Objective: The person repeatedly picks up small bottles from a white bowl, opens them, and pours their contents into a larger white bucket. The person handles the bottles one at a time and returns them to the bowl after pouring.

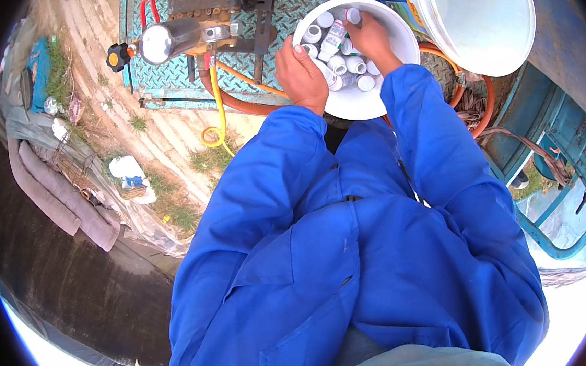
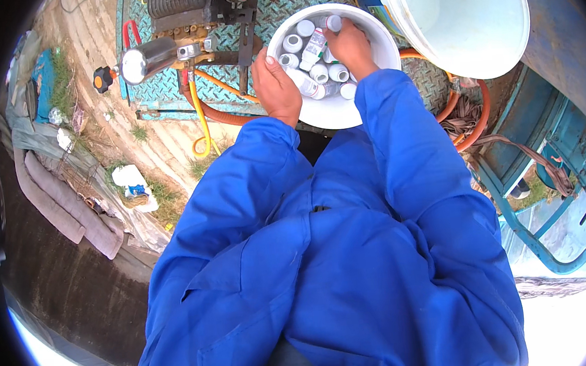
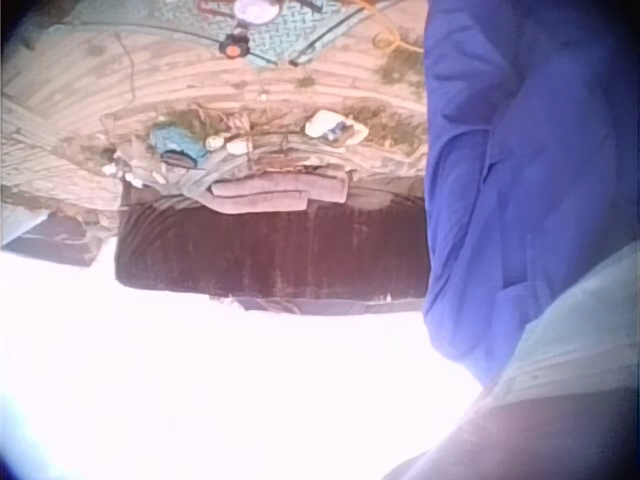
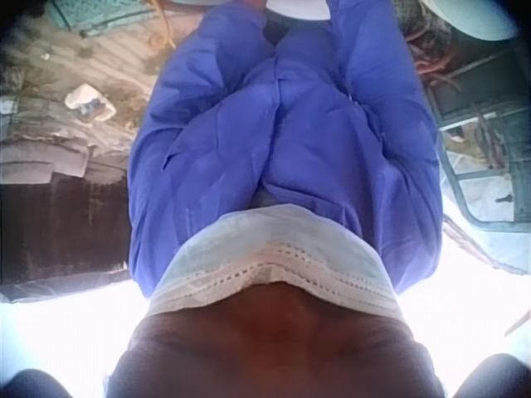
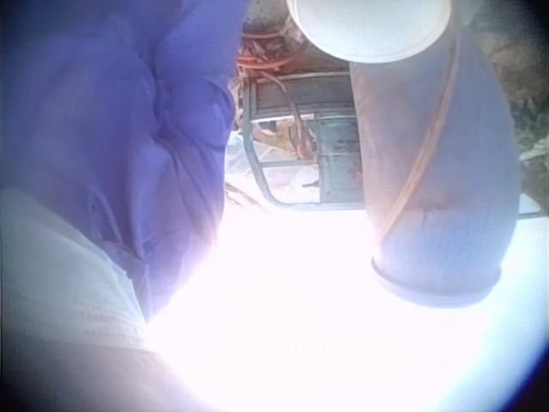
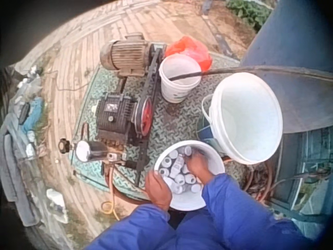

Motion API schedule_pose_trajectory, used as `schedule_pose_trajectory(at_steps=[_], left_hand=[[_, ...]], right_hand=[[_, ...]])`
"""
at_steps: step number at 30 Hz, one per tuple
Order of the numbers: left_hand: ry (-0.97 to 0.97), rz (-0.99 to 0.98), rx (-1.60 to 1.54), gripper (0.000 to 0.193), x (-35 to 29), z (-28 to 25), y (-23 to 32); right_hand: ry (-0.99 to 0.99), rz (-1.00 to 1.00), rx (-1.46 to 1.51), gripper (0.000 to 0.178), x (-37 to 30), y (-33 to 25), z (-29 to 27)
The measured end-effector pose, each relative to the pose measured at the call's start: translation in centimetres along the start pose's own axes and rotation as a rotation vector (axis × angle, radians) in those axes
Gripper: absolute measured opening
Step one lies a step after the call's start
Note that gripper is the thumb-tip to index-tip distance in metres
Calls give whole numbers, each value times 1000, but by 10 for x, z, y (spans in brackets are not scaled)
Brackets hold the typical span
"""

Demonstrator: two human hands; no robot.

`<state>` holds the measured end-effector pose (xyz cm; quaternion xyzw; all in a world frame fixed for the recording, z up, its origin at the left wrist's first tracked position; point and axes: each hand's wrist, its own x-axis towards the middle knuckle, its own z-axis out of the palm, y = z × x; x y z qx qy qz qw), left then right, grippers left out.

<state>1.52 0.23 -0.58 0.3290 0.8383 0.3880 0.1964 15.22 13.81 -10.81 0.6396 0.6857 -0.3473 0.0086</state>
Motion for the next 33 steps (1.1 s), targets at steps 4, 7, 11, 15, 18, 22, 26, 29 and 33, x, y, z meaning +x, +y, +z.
schedule_pose_trajectory(at_steps=[4, 7, 11, 15, 18, 22, 26, 29, 33], left_hand=[[51, 34, -21, 40, 0, 3, -3], [39, 38, -58, 40, 0, 3, -4], [49, 47, -18, 41, 0, 3, -3], [52, 26, -30, 42, 1, 5, -4], [45, 19, -25, 42, 1, 6, -6], [43, 32, -14, 41, 1, 5, -6], [49, 30, -7, 41, 0, 5, -5], [60, 53, -11, 41, 0, 6, -5], [51, 35, 0, 42, 0, 6, -7]], right_hand=[[12, 270, 110, 56, 20, -1, 26], [10, 294, -1, 53, 16, -2, 21], [48, 322, -66, 44, -6, -6, -5], [208, -105, -116, 35, -31, -26, -13], [192, -498, -135, 39, -38, -43, -9], [-15, -380, -473, 50, -37, -59, -10], [-167, -204, -681, 47, -42, -59, -23], [-4, -328, -439, 47, -39, -53, -28], [118, -331, -188, 48, -25, -57, -9]])
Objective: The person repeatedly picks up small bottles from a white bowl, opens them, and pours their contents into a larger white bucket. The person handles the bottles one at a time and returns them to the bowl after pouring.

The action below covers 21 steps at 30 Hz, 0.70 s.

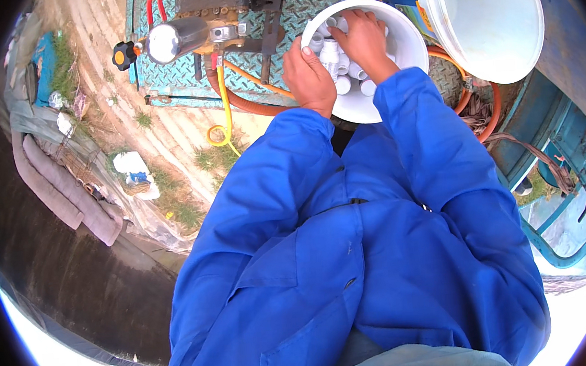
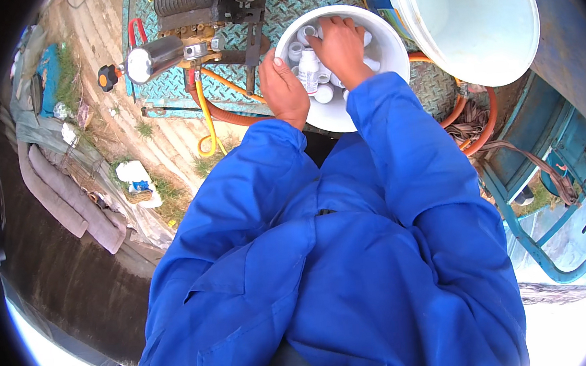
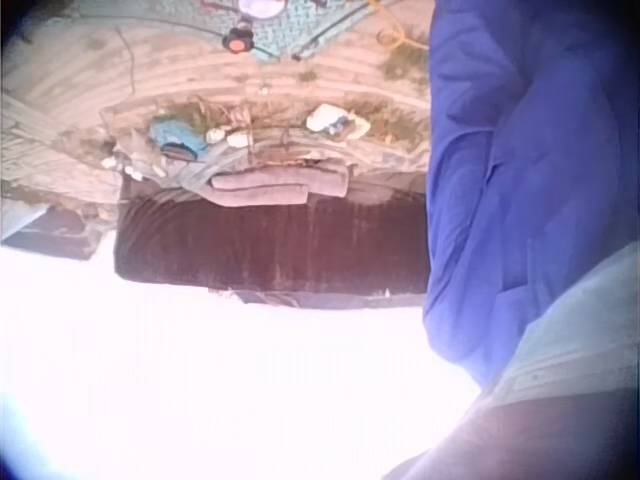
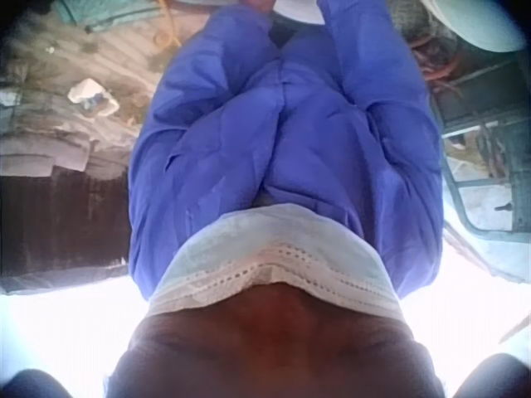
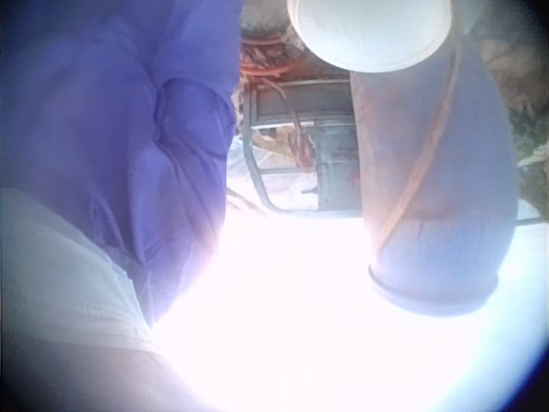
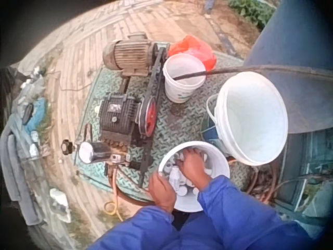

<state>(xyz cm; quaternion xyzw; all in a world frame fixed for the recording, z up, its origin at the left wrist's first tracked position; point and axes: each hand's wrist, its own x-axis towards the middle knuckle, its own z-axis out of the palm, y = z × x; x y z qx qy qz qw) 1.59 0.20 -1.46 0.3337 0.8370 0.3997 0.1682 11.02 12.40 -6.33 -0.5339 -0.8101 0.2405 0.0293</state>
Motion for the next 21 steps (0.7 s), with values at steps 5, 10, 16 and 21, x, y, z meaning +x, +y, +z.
schedule_pose_trajectory(at_steps=[5, 10, 16, 21], left_hand=[[-4, 3, -3, 42, 0, 0, 1], [-9, -9, 10, 43, 1, -2, 3], [13, 9, 26, 43, 2, -1, 4], [10, 24, 7, 43, 2, -1, 4]], right_hand=[[-88, 93, -21, 46, 8, -7, 27], [-333, 305, -32, 58, 23, 7, 35], [-276, 382, 83, 61, 37, 16, 47], [-405, 413, 167, 64, 43, 22, 47]])
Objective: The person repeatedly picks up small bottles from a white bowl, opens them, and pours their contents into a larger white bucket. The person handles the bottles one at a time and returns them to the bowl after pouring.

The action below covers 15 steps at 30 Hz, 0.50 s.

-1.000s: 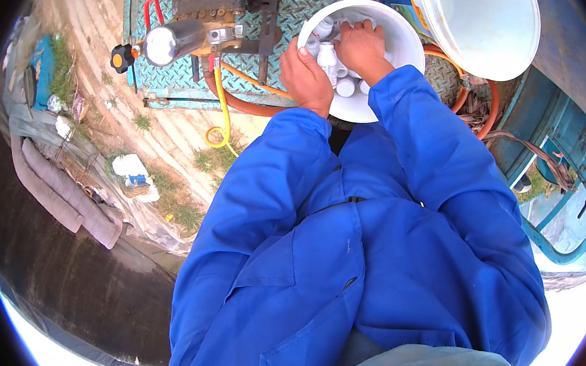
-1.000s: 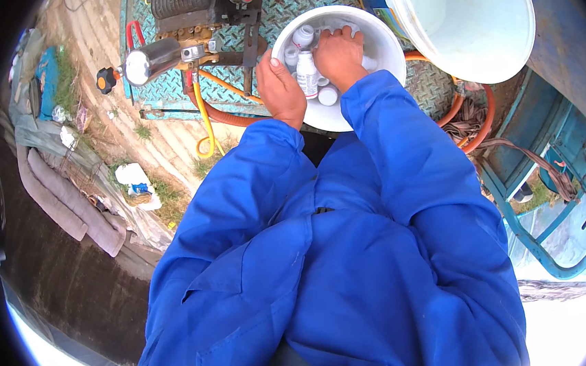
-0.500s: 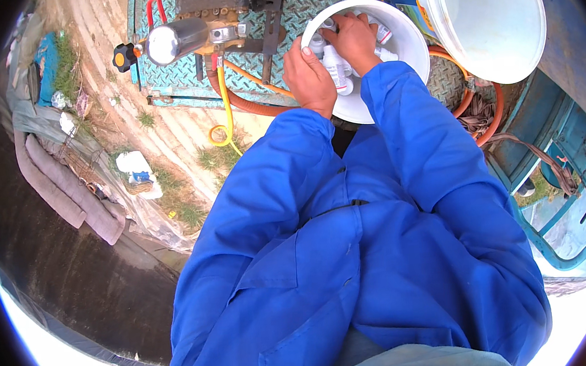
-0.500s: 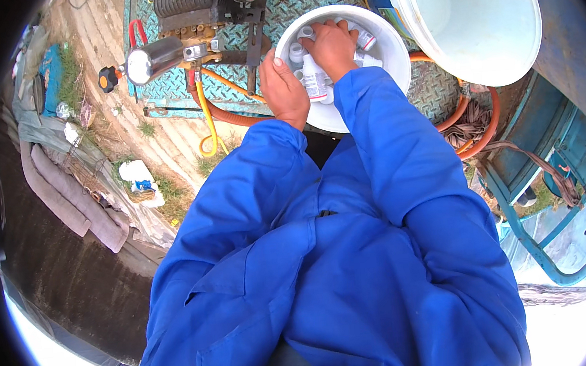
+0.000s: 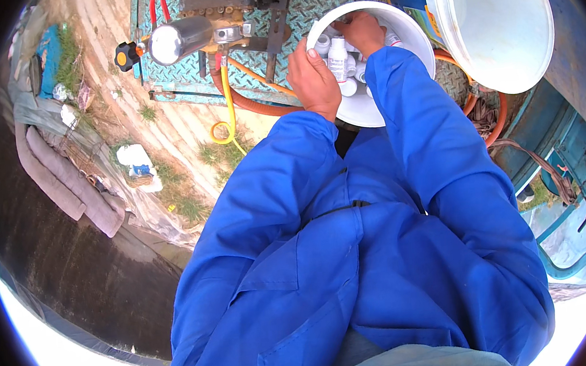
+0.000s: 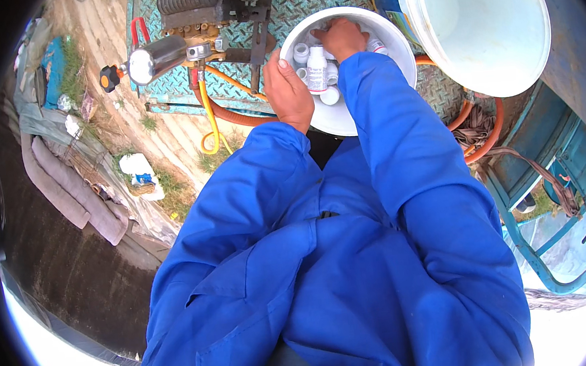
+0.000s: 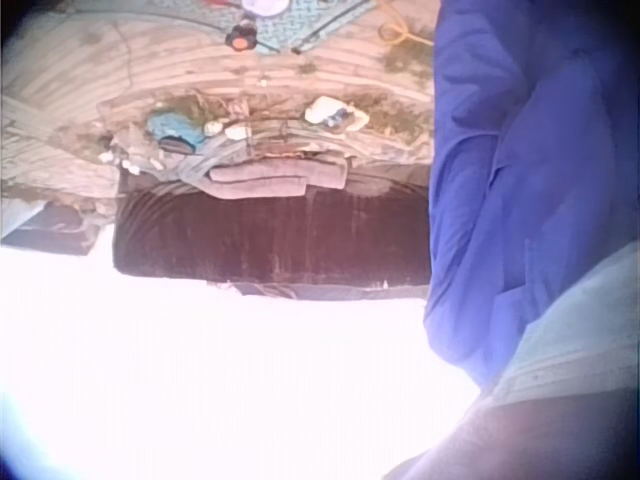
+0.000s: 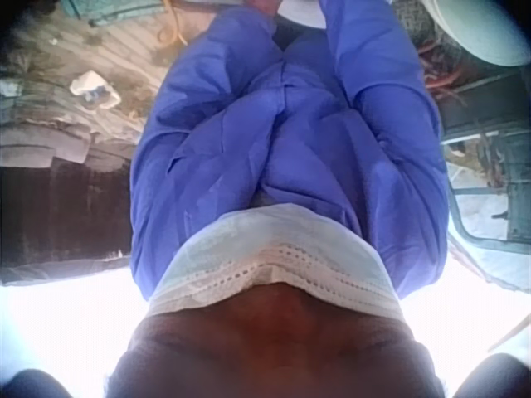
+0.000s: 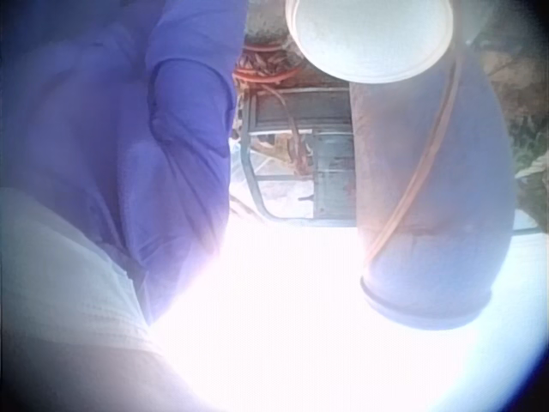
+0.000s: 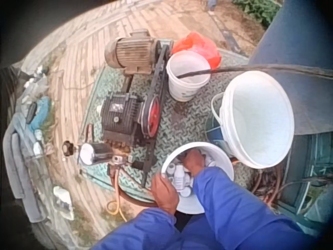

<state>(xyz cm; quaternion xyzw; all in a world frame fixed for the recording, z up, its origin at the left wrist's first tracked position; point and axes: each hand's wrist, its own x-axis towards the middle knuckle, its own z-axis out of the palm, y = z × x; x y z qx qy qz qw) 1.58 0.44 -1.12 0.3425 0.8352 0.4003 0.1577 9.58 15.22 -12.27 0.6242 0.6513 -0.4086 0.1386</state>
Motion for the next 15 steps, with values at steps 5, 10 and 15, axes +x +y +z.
schedule_pose_trajectory(at_steps=[5, 10, 15], left_hand=[[10, 5, -3, 42, 1, 0, 0], [6, 7, 0, 41, 1, 0, 0], [10, 4, 5, 41, 1, 0, 1]], right_hand=[[19, -2, 57, 66, 3, 2, 0], [48, 5, 65, 67, 3, 6, 5], [148, -66, 17, 53, 2, 6, 7]])
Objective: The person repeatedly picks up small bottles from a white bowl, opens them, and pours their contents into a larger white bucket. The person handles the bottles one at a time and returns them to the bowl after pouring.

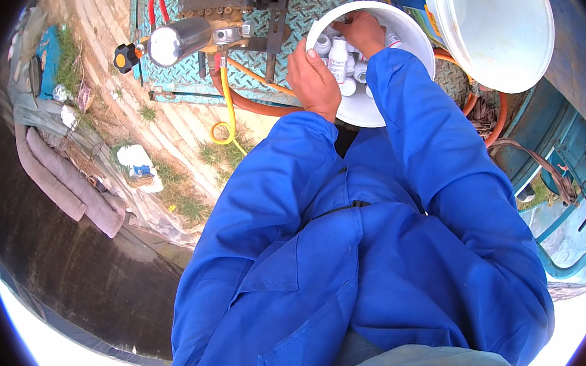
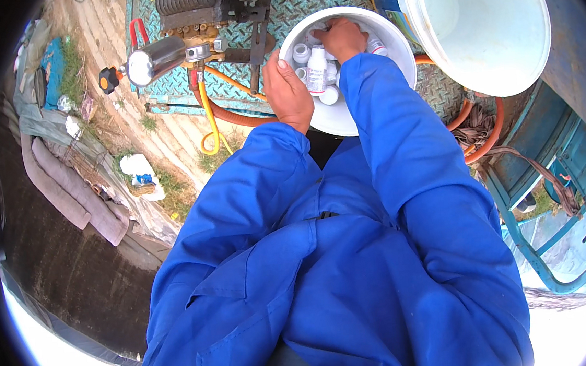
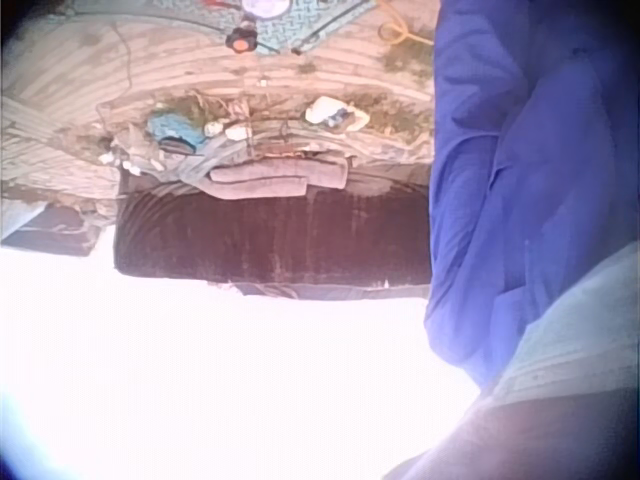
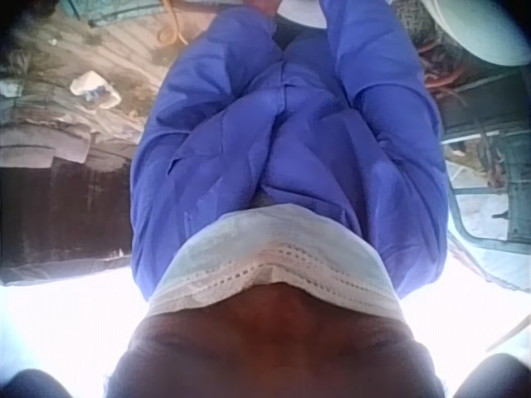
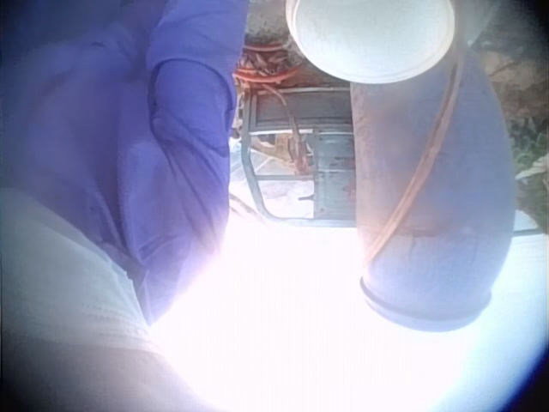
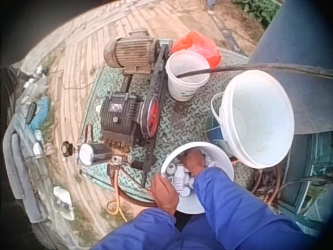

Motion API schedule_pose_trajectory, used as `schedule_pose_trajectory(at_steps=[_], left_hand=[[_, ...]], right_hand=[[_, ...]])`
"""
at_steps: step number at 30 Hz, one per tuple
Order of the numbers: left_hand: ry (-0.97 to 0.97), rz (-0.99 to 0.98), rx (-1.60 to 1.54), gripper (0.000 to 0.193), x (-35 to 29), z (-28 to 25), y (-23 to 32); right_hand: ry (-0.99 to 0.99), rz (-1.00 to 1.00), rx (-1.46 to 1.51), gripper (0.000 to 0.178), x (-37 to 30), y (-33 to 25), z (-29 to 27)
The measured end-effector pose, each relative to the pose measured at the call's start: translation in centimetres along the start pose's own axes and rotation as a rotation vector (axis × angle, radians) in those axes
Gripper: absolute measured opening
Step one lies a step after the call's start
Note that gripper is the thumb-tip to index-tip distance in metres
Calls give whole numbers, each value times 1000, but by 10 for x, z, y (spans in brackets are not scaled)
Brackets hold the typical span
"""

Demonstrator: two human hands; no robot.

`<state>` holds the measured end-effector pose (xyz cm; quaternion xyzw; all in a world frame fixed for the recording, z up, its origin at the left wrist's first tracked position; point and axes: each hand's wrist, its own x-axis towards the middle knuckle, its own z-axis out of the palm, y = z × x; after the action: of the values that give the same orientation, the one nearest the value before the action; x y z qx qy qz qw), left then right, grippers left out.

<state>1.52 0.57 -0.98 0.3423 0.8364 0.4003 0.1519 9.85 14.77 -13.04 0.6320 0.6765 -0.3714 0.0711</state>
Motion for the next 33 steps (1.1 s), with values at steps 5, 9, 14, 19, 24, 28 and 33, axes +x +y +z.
schedule_pose_trajectory(at_steps=[5, 9, 14, 19, 24, 28, 33], left_hand=[[-14, -9, -25, 41, 0, -1, 2], [-19, -30, 11, 41, -3, 0, 1], [-26, -47, 10, 41, -4, 1, -3], [-9, -48, 1, 39, -5, 1, -5], [3, -41, -19, 38, -4, 2, -5], [12, -42, -3, 38, -5, 3, -6], [-6, -46, -17, 38, -6, 3, -9]], right_hand=[[-34, -45, 91, 55, -15, 1, -7], [230, -268, 233, 46, -47, 6, -18], [385, -517, 398, 42, -94, 5, -55], [240, -602, 600, 47, -143, -7, -111], [134, -600, 856, 40, -186, -22, -158], [194, -580, 974, 37, -204, -20, -211], [204, -274, 862, 45, -164, 10, -311]])
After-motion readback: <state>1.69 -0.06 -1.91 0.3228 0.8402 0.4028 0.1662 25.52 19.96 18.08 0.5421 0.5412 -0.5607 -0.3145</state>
